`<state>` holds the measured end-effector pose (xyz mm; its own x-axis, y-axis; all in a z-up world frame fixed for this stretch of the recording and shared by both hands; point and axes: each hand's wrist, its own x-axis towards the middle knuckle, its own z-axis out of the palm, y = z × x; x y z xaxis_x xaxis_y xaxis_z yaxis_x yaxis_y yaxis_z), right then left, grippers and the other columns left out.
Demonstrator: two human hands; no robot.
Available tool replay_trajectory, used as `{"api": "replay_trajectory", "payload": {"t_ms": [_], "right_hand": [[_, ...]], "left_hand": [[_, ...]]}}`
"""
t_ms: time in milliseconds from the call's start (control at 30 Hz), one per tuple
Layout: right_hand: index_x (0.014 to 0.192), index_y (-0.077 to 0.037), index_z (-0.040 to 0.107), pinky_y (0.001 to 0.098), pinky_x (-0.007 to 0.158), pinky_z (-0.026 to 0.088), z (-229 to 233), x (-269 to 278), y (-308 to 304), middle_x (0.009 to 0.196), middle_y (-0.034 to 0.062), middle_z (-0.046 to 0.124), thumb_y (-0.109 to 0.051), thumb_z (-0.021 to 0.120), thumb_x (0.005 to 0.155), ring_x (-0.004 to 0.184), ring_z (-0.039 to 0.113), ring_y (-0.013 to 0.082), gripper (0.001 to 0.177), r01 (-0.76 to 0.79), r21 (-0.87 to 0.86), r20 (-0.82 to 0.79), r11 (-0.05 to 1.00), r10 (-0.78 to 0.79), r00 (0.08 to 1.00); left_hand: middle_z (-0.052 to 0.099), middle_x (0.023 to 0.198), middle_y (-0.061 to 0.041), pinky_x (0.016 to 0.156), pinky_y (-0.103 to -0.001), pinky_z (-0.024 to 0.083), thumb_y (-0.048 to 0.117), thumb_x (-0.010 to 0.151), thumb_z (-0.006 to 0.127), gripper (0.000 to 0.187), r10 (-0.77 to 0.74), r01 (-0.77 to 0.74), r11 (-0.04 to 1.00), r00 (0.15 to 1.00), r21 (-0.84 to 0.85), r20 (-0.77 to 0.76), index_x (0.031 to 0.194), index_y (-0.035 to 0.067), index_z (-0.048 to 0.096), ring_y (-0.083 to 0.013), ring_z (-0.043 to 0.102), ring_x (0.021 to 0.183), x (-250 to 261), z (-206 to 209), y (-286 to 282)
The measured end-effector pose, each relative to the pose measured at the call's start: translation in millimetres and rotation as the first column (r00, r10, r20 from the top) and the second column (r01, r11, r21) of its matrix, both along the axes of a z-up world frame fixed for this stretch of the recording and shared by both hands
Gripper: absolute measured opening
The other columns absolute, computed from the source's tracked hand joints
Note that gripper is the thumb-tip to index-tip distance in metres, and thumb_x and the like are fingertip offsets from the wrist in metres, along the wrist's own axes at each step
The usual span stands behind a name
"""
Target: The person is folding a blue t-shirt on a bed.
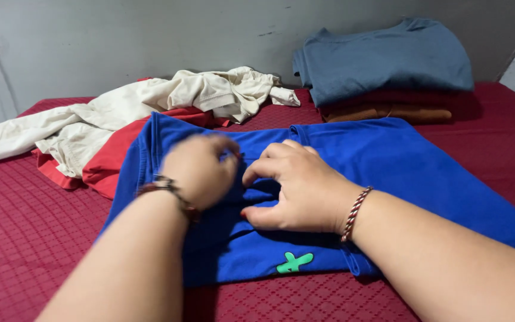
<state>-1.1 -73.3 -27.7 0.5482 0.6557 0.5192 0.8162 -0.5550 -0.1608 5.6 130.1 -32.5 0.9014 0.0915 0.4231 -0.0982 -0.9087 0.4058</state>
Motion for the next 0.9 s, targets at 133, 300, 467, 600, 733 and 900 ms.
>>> {"api": "replay_trajectory", "payload": {"t_ms": [133, 300, 467, 600, 733, 900], "right_hand": [[0.105, -0.018, 0.077, 0.0430, 0.096, 0.044, -1, 2, -3, 0.105, 0.0067, 0.067, -0.051, 0.083, 0.064, 0.105, 0.060, 0.0281, 0.053, -0.118, -0.014, -0.050, 0.993, 0.117, 0.992], [0.103, -0.019, 0.078, 0.0431, 0.095, 0.043, -3, -1, 1, 0.103, 0.0047, 0.070, -0.041, 0.078, 0.077, 0.103, 0.062, 0.0266, 0.034, -0.133, -0.009, -0.021, 0.991, 0.133, 0.991], [0.097, -0.018, 0.078, 0.0416, 0.094, 0.045, -5, -1, 2, 0.096, 0.0025, 0.072, -0.028, 0.073, 0.087, 0.099, 0.064, 0.0247, 0.015, -0.116, -0.022, -0.014, 0.993, 0.116, 0.993], [0.100, -0.015, 0.077, 0.0372, 0.085, 0.053, -8, 0, 1, 0.096, 0.0042, 0.073, -0.023, 0.072, 0.089, 0.094, 0.068, 0.0240, 0.014, -0.211, 0.058, -0.071, 0.976, 0.215, 0.974], [0.106, -0.012, 0.076, 0.0341, 0.080, 0.060, -6, 4, -7, 0.100, 0.0070, 0.077, -0.018, 0.066, 0.093, 0.089, 0.075, 0.0219, 0.017, -0.174, 0.264, -0.063, 0.949, 0.197, 0.978], [0.119, -0.020, 0.078, 0.0389, 0.083, 0.059, 5, 32, -45, 0.099, 0.0131, 0.077, -0.031, 0.060, 0.096, 0.090, 0.074, 0.0291, 0.031, 0.468, 0.220, -0.269, 0.856, -0.408, 0.873]], "left_hand": [[0.051, 0.147, -0.006, 0.116, -0.060, 0.017, 0.053, 0.094, 0.046, 0.047, 0.094, -0.042, 0.979, 0.961, 0.202, -0.258, 0.132, 0.032, 0.064, -0.0234, 0.041, 0.141, 7, -10, -4], [0.021, 0.166, -0.007, 0.118, -0.067, -0.001, 0.062, 0.095, 0.039, 0.059, 0.256, -0.191, 0.957, 0.908, 0.217, -0.332, 0.146, 0.036, 0.049, -0.0233, 0.014, 0.154, -2, 5, 2], [0.009, 0.169, -0.003, 0.115, -0.075, -0.004, 0.066, 0.092, 0.038, 0.063, 0.372, -0.337, 0.928, 0.843, 0.157, -0.390, 0.150, 0.042, 0.041, -0.0204, 0.005, 0.156, 0, 15, 14], [0.020, 0.168, -0.003, 0.116, -0.071, 0.008, 0.067, 0.087, 0.047, 0.072, 0.402, -0.375, 0.915, 0.815, 0.150, -0.417, 0.154, 0.044, 0.037, -0.0245, 0.013, 0.156, 2, 22, 19], [0.029, 0.164, -0.007, 0.115, -0.066, 0.019, 0.064, 0.080, 0.056, 0.082, 0.458, -0.421, 0.888, 0.789, 0.182, -0.409, 0.157, 0.043, 0.035, -0.0269, 0.022, 0.153, 8, 23, 17], [0.033, 0.160, -0.009, 0.113, -0.069, 0.014, 0.066, 0.082, 0.055, 0.081, 0.474, -0.441, 0.880, 0.820, 0.175, -0.320, 0.155, 0.036, 0.037, -0.0285, 0.025, 0.150, 5, 9, 17]]}}
